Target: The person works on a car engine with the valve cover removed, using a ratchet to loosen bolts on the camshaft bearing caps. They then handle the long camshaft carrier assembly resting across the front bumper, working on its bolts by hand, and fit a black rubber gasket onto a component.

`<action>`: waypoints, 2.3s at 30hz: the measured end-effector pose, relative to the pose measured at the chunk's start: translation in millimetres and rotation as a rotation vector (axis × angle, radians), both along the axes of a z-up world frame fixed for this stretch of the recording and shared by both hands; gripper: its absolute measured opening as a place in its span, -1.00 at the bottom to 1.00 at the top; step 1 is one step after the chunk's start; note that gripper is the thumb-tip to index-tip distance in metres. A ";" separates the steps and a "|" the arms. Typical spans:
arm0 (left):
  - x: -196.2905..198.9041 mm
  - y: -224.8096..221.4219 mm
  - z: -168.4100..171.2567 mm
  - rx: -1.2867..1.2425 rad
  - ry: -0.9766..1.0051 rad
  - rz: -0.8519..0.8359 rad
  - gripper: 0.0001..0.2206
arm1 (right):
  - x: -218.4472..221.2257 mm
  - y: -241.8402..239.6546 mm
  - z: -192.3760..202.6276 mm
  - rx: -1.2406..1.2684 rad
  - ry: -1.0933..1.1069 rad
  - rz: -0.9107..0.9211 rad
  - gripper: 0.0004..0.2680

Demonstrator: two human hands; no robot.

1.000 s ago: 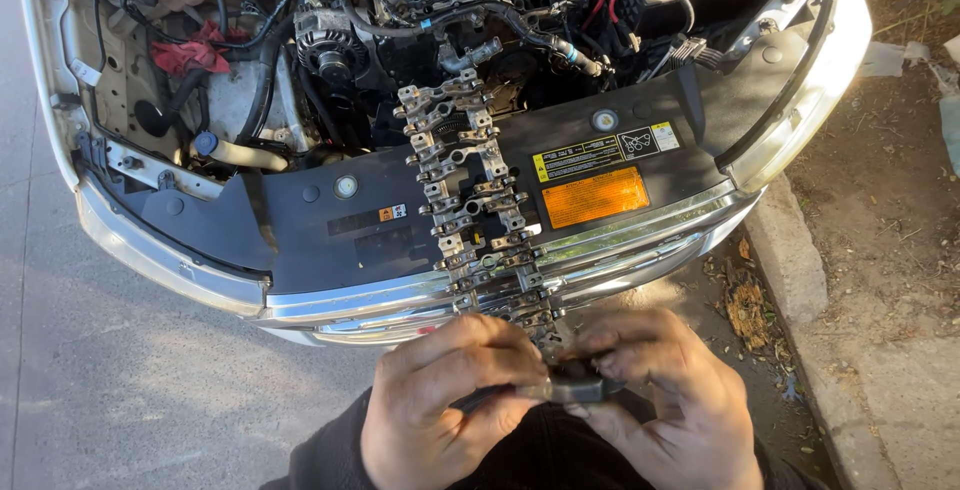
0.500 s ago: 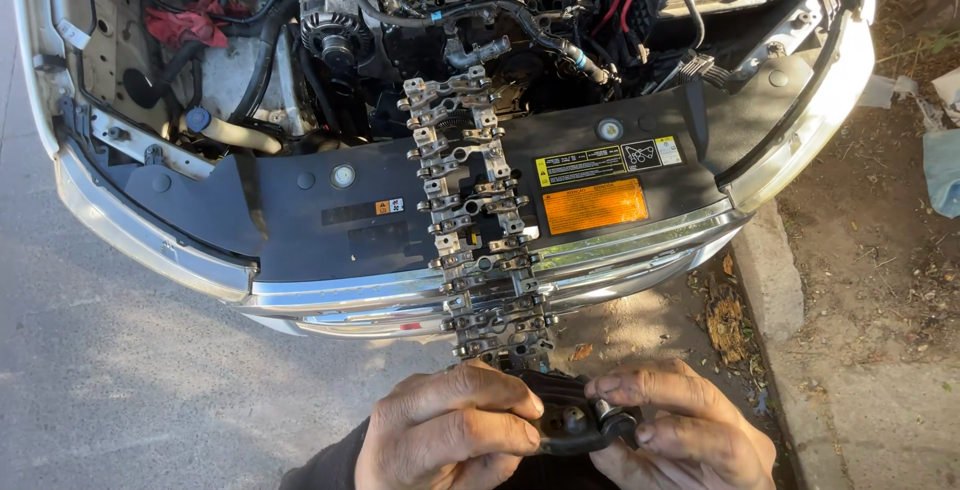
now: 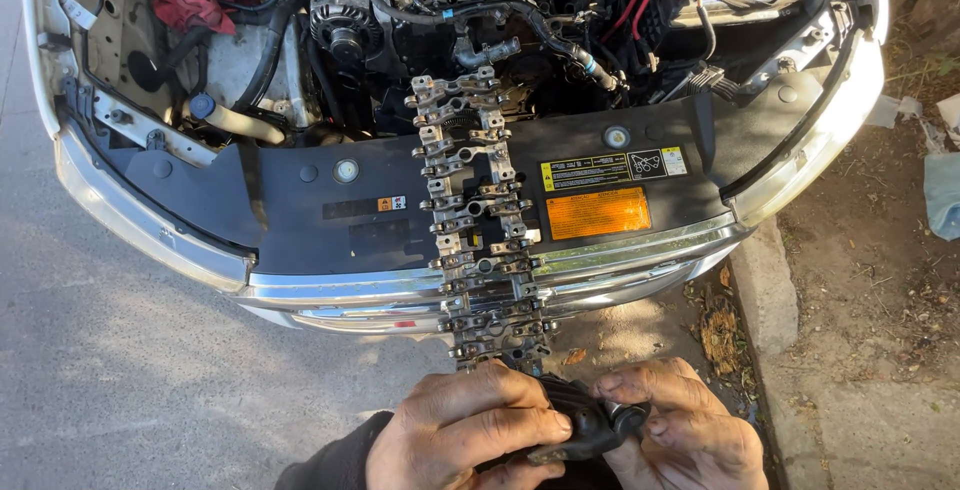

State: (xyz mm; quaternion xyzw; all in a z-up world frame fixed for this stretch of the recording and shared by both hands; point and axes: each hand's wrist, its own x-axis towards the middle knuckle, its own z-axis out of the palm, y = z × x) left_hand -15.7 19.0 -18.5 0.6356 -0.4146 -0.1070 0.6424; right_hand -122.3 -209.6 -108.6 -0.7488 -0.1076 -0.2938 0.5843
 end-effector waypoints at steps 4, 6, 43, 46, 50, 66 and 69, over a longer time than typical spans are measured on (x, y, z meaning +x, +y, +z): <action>4.2 1.1 2.7 0.052 -0.041 -0.046 -0.74 | 5.2 7.4 10.5 0.008 0.011 -0.021 -0.61; 7.9 6.1 4.8 0.058 0.035 -0.095 -0.74 | 8.8 15.5 15.8 0.086 0.010 -0.012 -0.62; -3.5 20.9 19.2 0.104 0.173 -0.308 -0.88 | -3.3 20.1 64.5 0.137 0.440 0.272 -0.79; -3.5 20.7 21.0 0.107 0.165 -0.307 -0.86 | -3.6 23.6 71.5 0.179 0.463 0.257 -0.81; -4.7 22.1 17.3 0.100 0.186 -0.322 -0.87 | -6.3 22.7 68.3 0.145 0.458 0.245 -0.79; -3.7 22.3 17.1 0.125 0.147 -0.391 -0.88 | -18.2 28.5 61.7 0.227 0.505 0.210 -0.72; -4.4 22.1 16.8 0.139 0.182 -0.397 -0.86 | -22.4 31.0 57.9 0.269 0.506 0.193 -0.71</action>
